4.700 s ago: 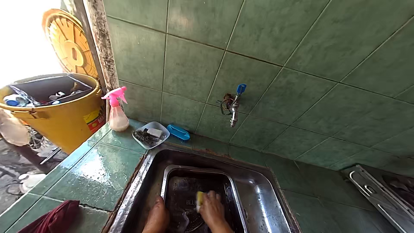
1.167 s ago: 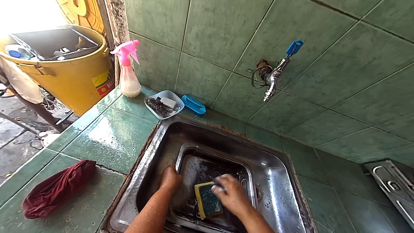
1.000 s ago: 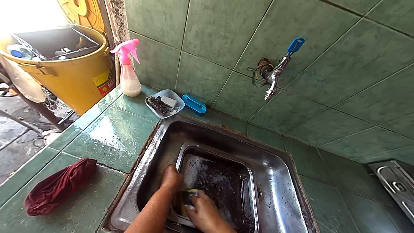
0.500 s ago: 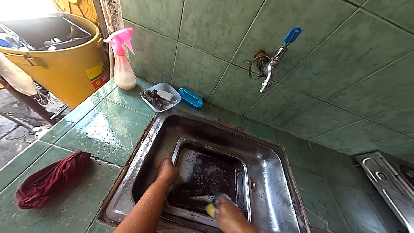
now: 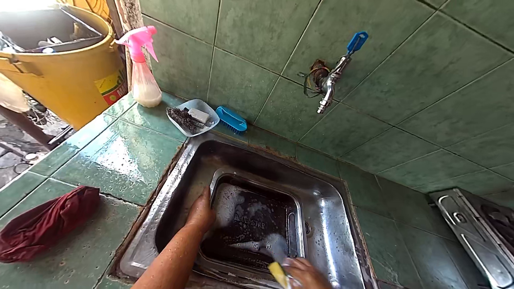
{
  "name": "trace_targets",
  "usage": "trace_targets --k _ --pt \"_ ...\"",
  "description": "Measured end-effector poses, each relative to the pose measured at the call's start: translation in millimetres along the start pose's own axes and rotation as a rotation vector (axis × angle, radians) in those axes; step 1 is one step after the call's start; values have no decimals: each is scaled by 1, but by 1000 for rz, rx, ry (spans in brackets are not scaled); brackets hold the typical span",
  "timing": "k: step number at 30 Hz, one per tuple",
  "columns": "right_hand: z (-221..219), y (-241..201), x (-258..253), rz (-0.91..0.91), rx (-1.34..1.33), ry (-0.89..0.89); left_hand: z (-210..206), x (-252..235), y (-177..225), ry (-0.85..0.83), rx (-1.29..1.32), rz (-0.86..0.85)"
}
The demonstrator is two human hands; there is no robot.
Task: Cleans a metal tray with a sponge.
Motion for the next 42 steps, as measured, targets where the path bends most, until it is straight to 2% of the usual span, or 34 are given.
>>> trace_targets --k 3,5,9,12,14,16,19,22,24,28,30,32,35,40,42 --pt "26 34 13 220 258 171 -1 -1 -1 -13 16 3" --pt "45 53 -4 277 392 329 -2 -1 -1 -22 5 1" --pt "95 84 -82 149 323 517 -2 -1 -1 -30 -8 1" --pt "112 96 -136 34 320 461 -2 -1 -1 -27 -19 2" --pt "112 98 -151 -59 313 433 -2 0 -1 -20 -24 -1" --pt "106 93 -139 -97 297 467 -1 1 1 -12 -31 -7" --pt "74 77 -80 -58 274 491 -2 0 2 -26 -46 -6" --pt "38 39 -29 38 359 365 -3 0 2 -40 -59 1" --pt "27 24 -30 41 497 225 -3 1 3 -48 -63 -2" --pt "40 37 -108 -92 684 -20 -3 1 4 -66 -65 7" --pt "46 42 -144 -69 778 -62 -3 2 3 -57 -59 11" --pt "40 44 -155 -117 846 -119 -4 1 0 -56 -45 6" --pt "28 46 -133 -358 782 -308 -5 0 0 -63 -50 -2" --pt "-9 10 -54 -387 583 -519 -5 2 0 -62 -81 -7" --pt "-14 6 -40 -389 557 -602 -5 3 1 -68 -87 -9"
Point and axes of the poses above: each hand's wrist, its own x-axis away from the middle knuckle, its own z-axis out of the back of the hand, y = z × x, the point moved 8 cm from there along -x, towards the middle knuckle, and after that the axes turned 3 degrees about -x, right-handed, at the moved point
